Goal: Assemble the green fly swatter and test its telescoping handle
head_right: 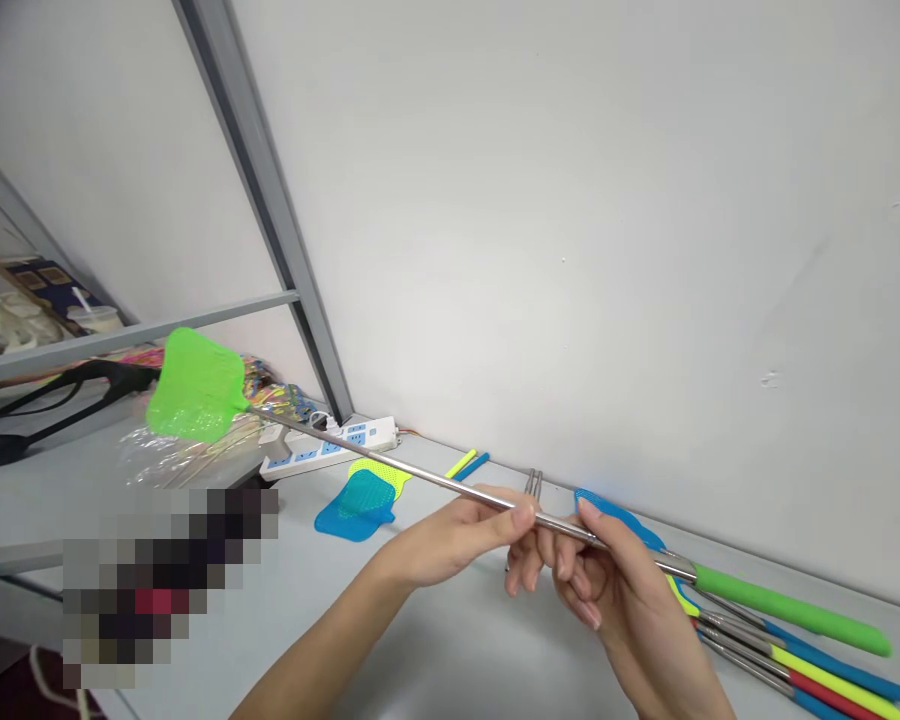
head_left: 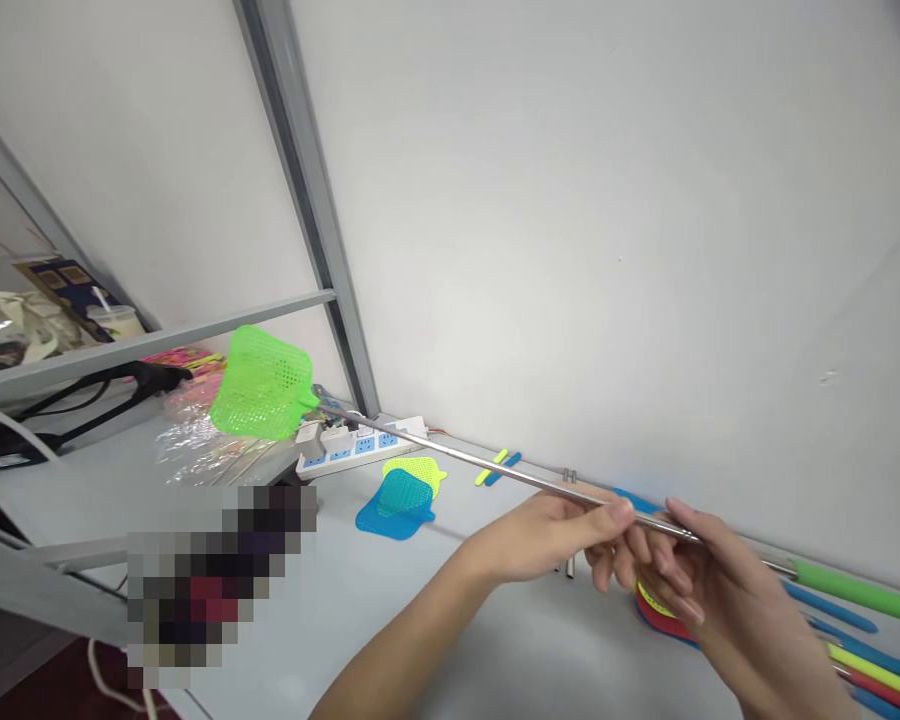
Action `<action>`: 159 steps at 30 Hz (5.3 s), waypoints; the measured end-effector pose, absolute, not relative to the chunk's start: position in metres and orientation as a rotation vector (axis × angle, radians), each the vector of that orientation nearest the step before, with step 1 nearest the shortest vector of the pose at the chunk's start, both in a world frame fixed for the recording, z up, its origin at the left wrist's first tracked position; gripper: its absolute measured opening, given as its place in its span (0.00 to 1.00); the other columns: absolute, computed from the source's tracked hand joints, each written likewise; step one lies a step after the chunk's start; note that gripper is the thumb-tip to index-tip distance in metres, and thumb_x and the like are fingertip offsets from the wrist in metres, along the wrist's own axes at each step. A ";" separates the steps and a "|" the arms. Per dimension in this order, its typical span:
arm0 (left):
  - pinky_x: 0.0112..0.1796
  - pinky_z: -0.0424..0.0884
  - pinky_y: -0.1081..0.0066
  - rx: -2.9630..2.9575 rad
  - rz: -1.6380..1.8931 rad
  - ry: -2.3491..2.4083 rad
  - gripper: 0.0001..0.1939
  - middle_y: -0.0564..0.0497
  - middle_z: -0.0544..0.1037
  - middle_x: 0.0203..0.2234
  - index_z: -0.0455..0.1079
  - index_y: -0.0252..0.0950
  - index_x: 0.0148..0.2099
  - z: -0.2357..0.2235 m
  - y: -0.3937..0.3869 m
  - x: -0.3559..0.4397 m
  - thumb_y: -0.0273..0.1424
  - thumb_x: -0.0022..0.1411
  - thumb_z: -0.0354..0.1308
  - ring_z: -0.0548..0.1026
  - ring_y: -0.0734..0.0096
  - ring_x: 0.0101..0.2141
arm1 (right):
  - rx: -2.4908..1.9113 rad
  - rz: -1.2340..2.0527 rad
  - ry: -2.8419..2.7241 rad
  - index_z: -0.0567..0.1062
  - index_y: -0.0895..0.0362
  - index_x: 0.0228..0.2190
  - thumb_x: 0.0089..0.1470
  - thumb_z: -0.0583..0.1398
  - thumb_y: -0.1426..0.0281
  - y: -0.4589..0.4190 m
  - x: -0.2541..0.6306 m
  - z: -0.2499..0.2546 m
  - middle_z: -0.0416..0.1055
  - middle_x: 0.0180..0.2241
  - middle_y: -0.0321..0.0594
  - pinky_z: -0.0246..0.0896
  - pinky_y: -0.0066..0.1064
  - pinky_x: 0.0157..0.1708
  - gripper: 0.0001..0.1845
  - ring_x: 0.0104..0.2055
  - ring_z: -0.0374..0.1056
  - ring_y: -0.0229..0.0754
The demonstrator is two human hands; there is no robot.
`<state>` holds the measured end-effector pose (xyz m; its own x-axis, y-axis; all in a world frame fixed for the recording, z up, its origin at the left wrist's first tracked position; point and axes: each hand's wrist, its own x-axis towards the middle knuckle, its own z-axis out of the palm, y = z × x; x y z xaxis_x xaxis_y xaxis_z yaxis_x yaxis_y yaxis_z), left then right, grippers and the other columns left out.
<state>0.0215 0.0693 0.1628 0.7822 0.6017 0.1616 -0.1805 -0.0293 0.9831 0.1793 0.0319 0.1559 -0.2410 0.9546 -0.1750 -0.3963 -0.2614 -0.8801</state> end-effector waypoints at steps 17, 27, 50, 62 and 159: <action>0.26 0.60 0.71 1.411 0.679 0.471 0.21 0.53 0.64 0.14 0.65 0.31 0.21 0.160 0.070 0.027 0.34 0.61 0.40 0.62 0.77 0.17 | -0.879 1.693 -1.089 0.67 0.59 0.12 0.53 0.49 0.60 0.032 0.171 0.155 0.63 0.17 0.40 0.50 0.28 0.21 0.25 0.19 0.54 0.35; 0.22 0.61 0.74 1.315 0.584 0.601 0.21 0.56 0.61 0.07 0.61 0.33 0.17 0.176 0.061 0.014 0.34 0.59 0.43 0.61 0.78 0.13 | -0.955 1.647 -1.137 0.62 0.59 0.10 0.51 0.52 0.59 0.031 0.171 0.151 0.41 0.11 0.28 0.37 0.28 0.18 0.24 0.15 0.41 0.31; 0.10 0.51 0.79 1.138 0.420 0.634 0.28 0.57 0.56 0.03 0.56 0.34 0.17 0.184 0.060 0.000 0.50 0.57 0.38 0.54 0.82 0.06 | -1.038 1.607 -1.215 0.58 0.58 0.12 0.51 0.53 0.60 0.025 0.181 0.173 0.45 0.11 0.28 0.34 0.29 0.19 0.22 0.16 0.39 0.30; 0.09 0.51 0.79 1.127 0.407 0.656 0.27 0.58 0.54 0.03 0.56 0.34 0.16 0.183 0.062 -0.005 0.47 0.58 0.40 0.52 0.82 0.06 | -1.092 1.531 -1.262 0.57 0.57 0.13 0.51 0.52 0.59 0.021 0.194 0.170 0.43 0.12 0.28 0.32 0.30 0.19 0.22 0.17 0.38 0.31; 0.18 0.54 0.76 1.217 0.644 0.576 0.25 0.55 0.59 0.06 0.57 0.33 0.14 0.164 0.065 0.036 0.40 0.59 0.43 0.61 0.80 0.12 | -0.918 1.479 -1.240 0.60 0.58 0.09 0.54 0.48 0.63 0.037 0.167 0.150 0.50 0.10 0.31 0.37 0.28 0.17 0.26 0.14 0.46 0.31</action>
<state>0.0357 0.0651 0.1639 0.6910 0.7203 -0.0609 -0.1399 0.2158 0.9664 0.1665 0.0375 0.1498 -0.2530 0.9669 0.0330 -0.2012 -0.0192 -0.9794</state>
